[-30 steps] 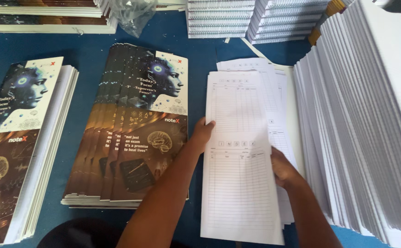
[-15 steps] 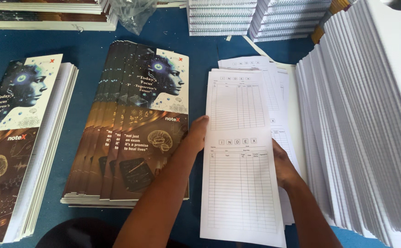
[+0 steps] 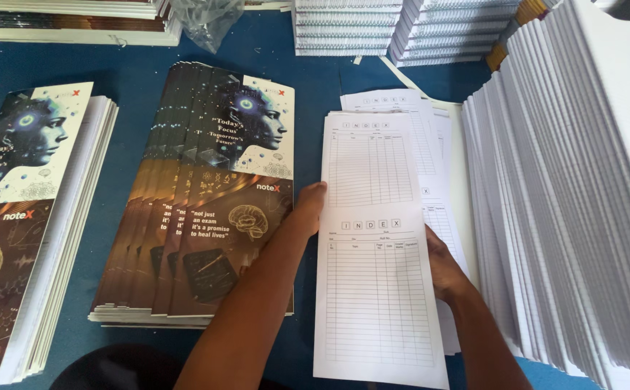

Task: The person sits on the floor and assembles notebooks by inserting loose index pages into printed covers. They repeatedly pick up a cover, insert a page, and place the assembled notebook onto a growing stack.

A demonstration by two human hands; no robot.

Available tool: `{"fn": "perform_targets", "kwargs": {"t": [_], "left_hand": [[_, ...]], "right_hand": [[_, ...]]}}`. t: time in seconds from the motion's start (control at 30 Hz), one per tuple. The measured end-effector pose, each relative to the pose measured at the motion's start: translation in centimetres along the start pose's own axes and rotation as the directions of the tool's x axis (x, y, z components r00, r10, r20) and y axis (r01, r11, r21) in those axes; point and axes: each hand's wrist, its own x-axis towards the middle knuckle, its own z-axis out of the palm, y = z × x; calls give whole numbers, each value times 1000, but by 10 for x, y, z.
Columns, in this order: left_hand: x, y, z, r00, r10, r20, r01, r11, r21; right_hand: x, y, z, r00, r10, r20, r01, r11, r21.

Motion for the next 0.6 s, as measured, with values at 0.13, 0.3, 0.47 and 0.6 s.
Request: {"fn": "perform_targets", "kwargs": {"t": [0.13,0.3,0.47,0.6], "left_hand": [[-4,4,-1,999,-43,-16,43,999,27],[-2,5,-2,999,-45,16,46,999,-4],[2,2,-3,998,-60,9,60,998,-15],[4,1,-3,998,-55,5,55,998,-16]], "right_hand": [[2,1,0,1000,21,-1,-21,1000,-11],[4,4,-2,999,30,9,-31,999,33],[5,8,-3,1000,7,20,-7,1000,6],[5,9,-3,999,49,-1,-49,999,12]]}}
